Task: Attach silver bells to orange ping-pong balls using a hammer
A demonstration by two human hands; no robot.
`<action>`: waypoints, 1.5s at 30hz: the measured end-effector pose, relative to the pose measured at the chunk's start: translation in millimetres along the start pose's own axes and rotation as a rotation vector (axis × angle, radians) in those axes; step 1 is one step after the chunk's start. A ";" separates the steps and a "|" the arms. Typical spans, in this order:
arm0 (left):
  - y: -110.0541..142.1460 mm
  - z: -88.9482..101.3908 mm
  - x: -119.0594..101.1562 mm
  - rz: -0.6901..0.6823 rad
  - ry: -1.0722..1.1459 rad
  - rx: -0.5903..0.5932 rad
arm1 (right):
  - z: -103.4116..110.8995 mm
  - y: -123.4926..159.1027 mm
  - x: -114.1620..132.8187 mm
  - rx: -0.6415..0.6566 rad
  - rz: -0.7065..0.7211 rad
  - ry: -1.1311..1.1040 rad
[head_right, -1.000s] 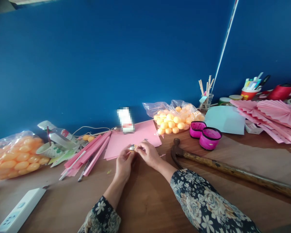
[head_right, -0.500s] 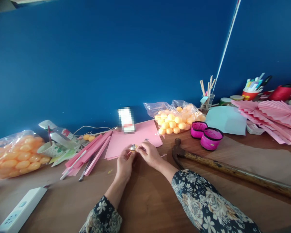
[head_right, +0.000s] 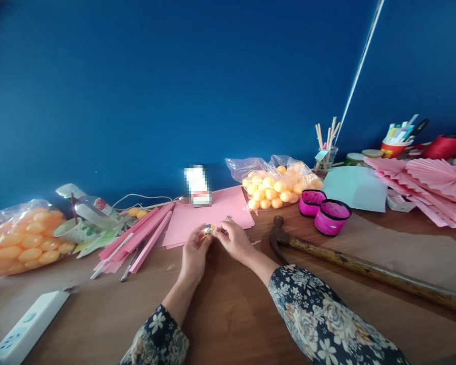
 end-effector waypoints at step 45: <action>0.1 0.6 3.3 0.022 0.030 0.013 | -2.8 -0.6 -3.0 0.031 -0.020 -0.046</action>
Point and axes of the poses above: each hand's wrist, its own y-axis away from the middle knuckle, its own z-axis out of the back of the hand, x = y × z, the point moved 9 cm from there along -y, towards the middle knuckle, and after that the axes turned 11 degrees about y, right-handed, at the moved point
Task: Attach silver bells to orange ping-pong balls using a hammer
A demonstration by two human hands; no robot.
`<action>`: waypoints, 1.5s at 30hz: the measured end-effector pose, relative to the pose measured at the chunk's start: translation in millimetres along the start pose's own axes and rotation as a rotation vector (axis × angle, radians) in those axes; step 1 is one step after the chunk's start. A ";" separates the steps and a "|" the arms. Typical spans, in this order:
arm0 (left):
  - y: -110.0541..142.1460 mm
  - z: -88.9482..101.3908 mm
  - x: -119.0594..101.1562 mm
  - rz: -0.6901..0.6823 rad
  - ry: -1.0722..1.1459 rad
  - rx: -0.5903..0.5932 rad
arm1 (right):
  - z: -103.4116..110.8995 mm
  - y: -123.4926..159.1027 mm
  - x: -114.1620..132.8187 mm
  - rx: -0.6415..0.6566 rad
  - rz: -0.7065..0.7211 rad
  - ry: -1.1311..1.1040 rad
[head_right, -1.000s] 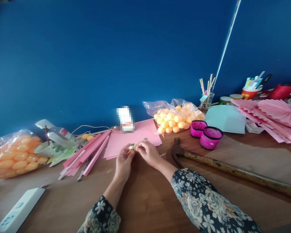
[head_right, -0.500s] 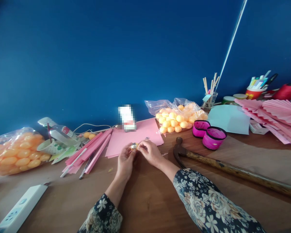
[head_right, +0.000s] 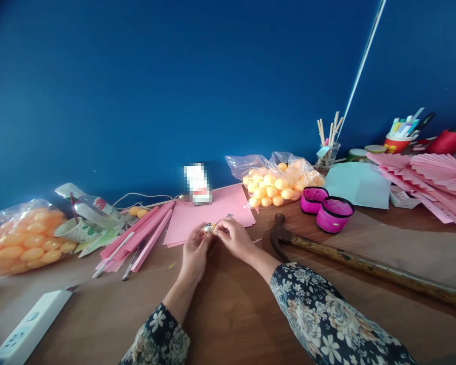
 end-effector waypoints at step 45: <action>-1.9 1.5 1.5 -0.002 0.026 -0.020 | 1.2 -0.4 2.1 -0.001 0.003 -0.018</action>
Point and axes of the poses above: each hand's wrist, its own y-axis away from the middle knuckle, its own z-axis out of the back of the hand, x = y × z, the point moved 9 cm from there along -y, towards the middle knuckle, and after that the axes turned 11 degrees about y, right-handed, at the moved point
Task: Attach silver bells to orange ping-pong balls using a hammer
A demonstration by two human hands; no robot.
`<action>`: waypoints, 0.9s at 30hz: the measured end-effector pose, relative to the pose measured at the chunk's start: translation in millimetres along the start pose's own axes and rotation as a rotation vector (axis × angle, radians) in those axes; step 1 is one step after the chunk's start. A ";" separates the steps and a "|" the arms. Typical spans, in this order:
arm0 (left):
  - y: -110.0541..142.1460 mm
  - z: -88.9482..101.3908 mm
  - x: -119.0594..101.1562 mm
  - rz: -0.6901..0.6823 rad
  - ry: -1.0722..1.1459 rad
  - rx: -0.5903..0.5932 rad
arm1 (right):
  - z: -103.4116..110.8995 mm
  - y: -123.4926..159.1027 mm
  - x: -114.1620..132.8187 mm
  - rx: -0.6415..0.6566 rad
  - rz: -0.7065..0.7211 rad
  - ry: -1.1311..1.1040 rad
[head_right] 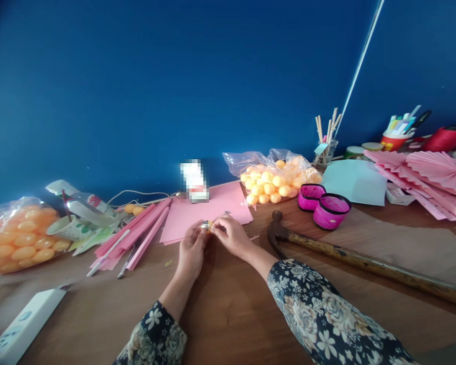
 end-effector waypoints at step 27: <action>-1.4 2.2 1.5 -0.015 -0.026 0.023 | 0.0 0.4 -0.2 0.003 -0.014 -0.004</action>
Point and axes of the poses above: each hand's wrist, its own y-axis away from the middle knuckle, its own z-axis out of the back of the hand, x = y × z, the point moved 9 cm from there along -y, towards the middle knuckle, and after that the axes turned 11 degrees about y, right-handed, at the moved point
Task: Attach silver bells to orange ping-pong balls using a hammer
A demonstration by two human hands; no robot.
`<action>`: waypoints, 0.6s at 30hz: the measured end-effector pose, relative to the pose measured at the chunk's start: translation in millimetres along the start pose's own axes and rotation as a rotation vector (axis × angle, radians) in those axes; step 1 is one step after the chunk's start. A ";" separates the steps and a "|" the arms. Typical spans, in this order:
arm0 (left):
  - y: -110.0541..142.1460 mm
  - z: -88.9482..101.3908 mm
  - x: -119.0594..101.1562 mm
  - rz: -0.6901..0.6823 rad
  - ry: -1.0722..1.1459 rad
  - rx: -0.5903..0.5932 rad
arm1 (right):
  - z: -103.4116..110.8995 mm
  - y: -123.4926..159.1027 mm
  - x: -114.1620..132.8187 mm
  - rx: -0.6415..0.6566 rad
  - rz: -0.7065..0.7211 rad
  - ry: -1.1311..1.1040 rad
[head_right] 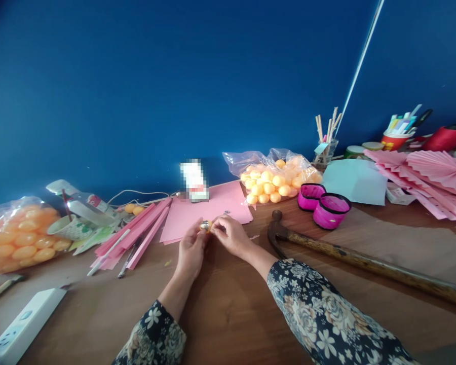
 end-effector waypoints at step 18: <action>0.3 -0.9 -0.7 0.002 0.003 0.004 | -1.3 0.0 -0.3 0.017 0.011 0.021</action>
Point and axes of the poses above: each hand's wrist, its own y-axis away from the middle knuckle, its own z-axis out of the back of the hand, x = y × z, the point moved 9 cm from there along -y, towards the middle knuckle, and after that the axes turned 11 degrees about y, right-handed, at the moved point
